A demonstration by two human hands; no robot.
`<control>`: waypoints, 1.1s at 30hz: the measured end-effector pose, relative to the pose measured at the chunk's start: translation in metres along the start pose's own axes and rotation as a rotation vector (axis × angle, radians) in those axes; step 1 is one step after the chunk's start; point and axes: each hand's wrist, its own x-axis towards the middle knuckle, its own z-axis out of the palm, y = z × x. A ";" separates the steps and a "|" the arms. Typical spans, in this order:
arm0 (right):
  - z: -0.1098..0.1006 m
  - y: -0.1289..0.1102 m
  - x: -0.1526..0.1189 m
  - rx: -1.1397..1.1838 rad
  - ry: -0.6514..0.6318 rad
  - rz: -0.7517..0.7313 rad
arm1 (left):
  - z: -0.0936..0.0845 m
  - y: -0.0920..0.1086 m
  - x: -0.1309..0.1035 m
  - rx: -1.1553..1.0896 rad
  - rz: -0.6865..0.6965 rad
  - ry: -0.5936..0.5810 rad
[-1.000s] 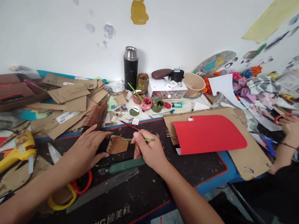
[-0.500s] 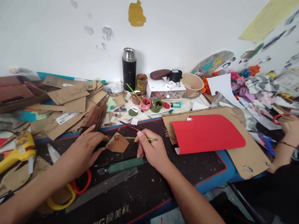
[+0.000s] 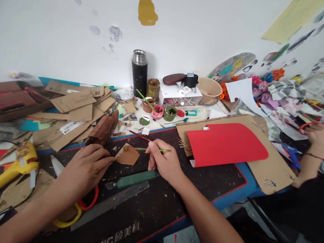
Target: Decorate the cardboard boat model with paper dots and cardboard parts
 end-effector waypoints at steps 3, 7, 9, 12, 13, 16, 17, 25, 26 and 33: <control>0.000 -0.001 -0.001 0.000 -0.001 0.001 | 0.001 -0.001 0.000 0.001 0.011 0.009; 0.003 -0.002 -0.001 0.011 -0.012 0.008 | 0.002 -0.002 0.000 -0.001 0.028 0.034; 0.006 -0.002 -0.002 0.018 -0.034 0.016 | 0.002 -0.002 -0.001 -0.003 0.028 0.037; 0.010 -0.003 -0.004 0.013 -0.065 0.022 | 0.002 -0.001 -0.001 -0.012 0.027 0.049; 0.011 -0.004 -0.004 0.008 -0.071 0.020 | 0.003 -0.001 -0.001 -0.017 0.026 0.055; 0.013 -0.005 -0.006 0.001 -0.086 0.014 | 0.003 -0.001 -0.001 -0.027 0.019 0.069; 0.014 -0.005 -0.007 0.001 -0.088 0.015 | 0.003 -0.001 -0.001 -0.029 0.018 0.070; 0.009 -0.002 -0.001 0.004 -0.047 0.043 | 0.001 -0.002 0.000 -0.049 -0.001 0.039; 0.008 -0.001 0.000 0.002 -0.037 0.040 | 0.001 -0.002 0.000 -0.055 0.000 0.038; 0.003 -0.004 0.005 -0.028 0.015 0.003 | 0.001 -0.001 0.001 -0.072 -0.006 0.052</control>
